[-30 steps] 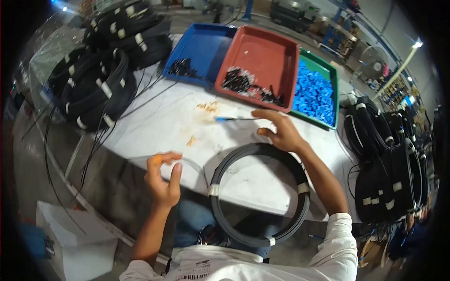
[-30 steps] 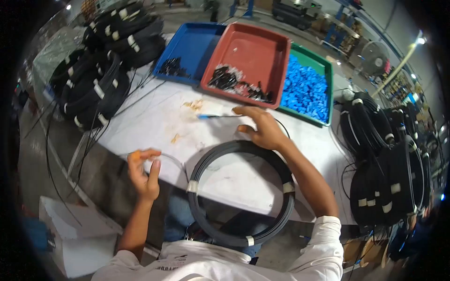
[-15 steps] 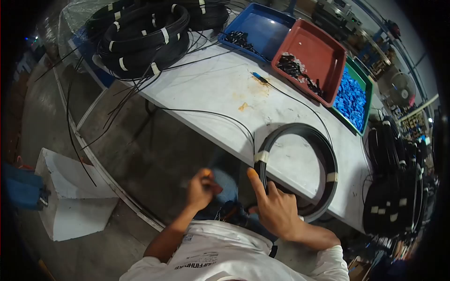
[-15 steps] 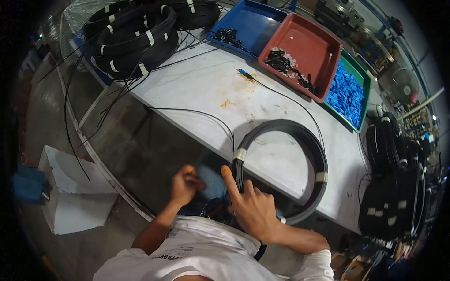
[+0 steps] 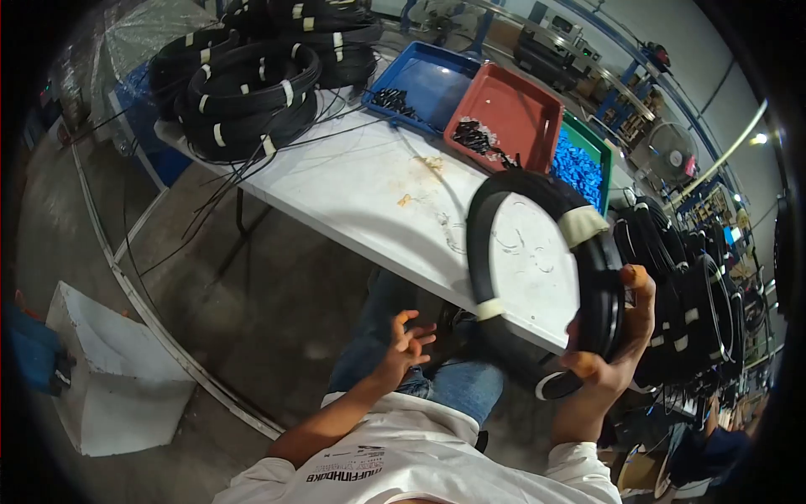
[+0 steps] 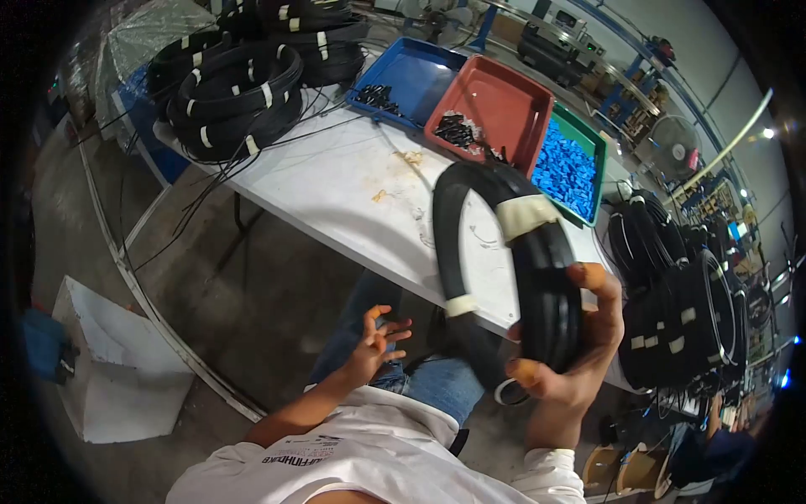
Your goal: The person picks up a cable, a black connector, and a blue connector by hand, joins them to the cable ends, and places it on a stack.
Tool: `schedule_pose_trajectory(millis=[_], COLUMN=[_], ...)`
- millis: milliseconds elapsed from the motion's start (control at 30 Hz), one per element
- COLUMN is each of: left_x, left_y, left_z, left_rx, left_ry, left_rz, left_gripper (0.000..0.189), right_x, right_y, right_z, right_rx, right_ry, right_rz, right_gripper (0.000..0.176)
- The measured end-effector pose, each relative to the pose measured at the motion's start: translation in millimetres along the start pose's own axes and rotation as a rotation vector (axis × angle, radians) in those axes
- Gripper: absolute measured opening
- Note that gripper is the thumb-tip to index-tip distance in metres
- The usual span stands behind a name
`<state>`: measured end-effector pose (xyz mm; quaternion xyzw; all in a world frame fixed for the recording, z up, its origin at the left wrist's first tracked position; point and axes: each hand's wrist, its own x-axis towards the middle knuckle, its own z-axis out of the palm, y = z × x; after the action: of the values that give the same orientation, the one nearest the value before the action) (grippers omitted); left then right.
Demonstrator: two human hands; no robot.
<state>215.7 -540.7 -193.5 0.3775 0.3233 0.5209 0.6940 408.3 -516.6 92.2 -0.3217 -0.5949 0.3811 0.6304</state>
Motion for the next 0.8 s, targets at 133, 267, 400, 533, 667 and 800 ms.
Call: schedule_pose_trajectory(millis=[133, 267, 400, 533, 667, 800], left_x=[-14, -23, -28, -13, 13, 45], left_y=[36, 78, 81, 123, 162, 163], left_z=[27, 38, 29, 47, 28, -15], left_rx=[-0.701, -0.895, -0.488, -0.158, 0.328, 0.403], left_ry=[-0.154, -0.145, 0.284, 0.368, 0.499, 0.428], left_rz=[0.085, 0.394, 0.375, 0.463, 0.397, 0.347], left_gripper=[0.084, 0.084, 0.085, 0.083, 0.080, 0.059], right_x=[-13, -48, -88, -116, -152, -168], right_y=[34, 79, 117, 122, 127, 129], right_z=[-27, -21, -25, -14, -9, 9], right_rx=[0.582, 0.939, 0.864, 0.623, 0.407, 0.429], right_ry=[-0.110, 0.141, 0.347, 0.481, 0.351, 0.185], right_rz=[-0.041, 0.105, 0.240, 0.421, 0.549, 0.515], right_gripper=[0.087, 0.081, 0.073, 0.067, 0.076, 0.090])
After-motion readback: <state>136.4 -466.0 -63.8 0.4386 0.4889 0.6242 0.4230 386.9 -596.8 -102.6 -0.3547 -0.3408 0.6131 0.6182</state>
